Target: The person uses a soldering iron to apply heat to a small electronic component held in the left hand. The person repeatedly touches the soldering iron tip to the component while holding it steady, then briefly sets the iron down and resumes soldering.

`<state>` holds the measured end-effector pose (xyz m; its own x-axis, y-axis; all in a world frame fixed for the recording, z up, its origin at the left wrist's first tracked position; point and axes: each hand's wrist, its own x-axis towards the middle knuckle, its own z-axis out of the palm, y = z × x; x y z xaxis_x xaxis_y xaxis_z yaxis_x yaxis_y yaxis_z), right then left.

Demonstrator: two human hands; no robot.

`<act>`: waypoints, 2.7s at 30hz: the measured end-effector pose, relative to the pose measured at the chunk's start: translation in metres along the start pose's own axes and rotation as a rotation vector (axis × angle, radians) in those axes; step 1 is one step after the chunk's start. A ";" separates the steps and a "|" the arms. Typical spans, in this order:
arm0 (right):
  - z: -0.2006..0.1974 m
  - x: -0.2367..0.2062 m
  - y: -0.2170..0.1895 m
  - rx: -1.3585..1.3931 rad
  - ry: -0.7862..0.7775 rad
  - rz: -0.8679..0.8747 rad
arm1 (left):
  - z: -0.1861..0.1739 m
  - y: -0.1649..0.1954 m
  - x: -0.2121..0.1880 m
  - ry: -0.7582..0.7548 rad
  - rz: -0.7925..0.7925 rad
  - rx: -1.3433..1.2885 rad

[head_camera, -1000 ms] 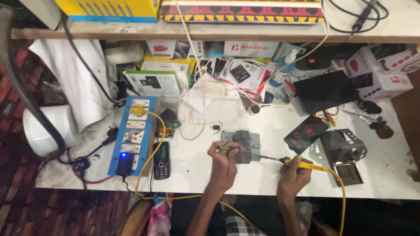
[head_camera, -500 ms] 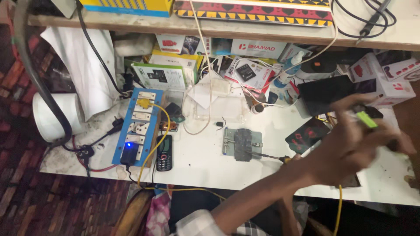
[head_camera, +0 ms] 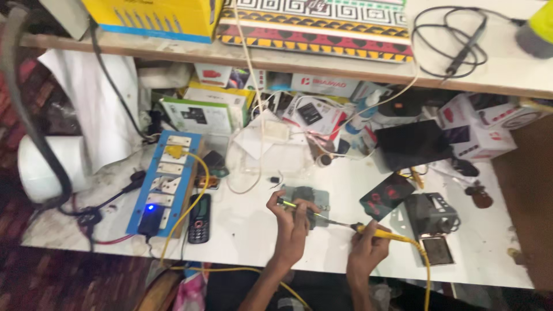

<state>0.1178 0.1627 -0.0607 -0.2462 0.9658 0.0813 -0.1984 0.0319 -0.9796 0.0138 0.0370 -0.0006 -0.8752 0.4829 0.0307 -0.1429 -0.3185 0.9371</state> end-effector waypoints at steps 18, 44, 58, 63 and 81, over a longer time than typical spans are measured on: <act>-0.005 0.006 0.008 -0.084 0.042 0.025 | 0.042 -0.003 -0.003 -0.297 0.286 0.179; -0.006 0.000 0.001 -0.119 0.030 -0.041 | -0.059 -0.034 -0.007 -0.052 0.355 0.480; -0.005 0.003 0.003 -0.041 0.039 0.023 | -0.055 -0.026 0.000 -0.036 0.177 0.470; -0.003 -0.001 -0.006 -0.089 0.011 0.002 | -0.056 -0.034 -0.001 -0.067 0.282 0.461; -0.004 0.002 0.000 -0.066 0.084 0.058 | -0.049 -0.013 -0.003 -0.050 0.356 0.678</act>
<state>0.1207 0.1655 -0.0615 -0.1747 0.9846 0.0115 -0.1230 -0.0102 -0.9924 -0.0041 -0.0003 -0.0297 -0.7910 0.4860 0.3715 0.4727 0.1001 0.8755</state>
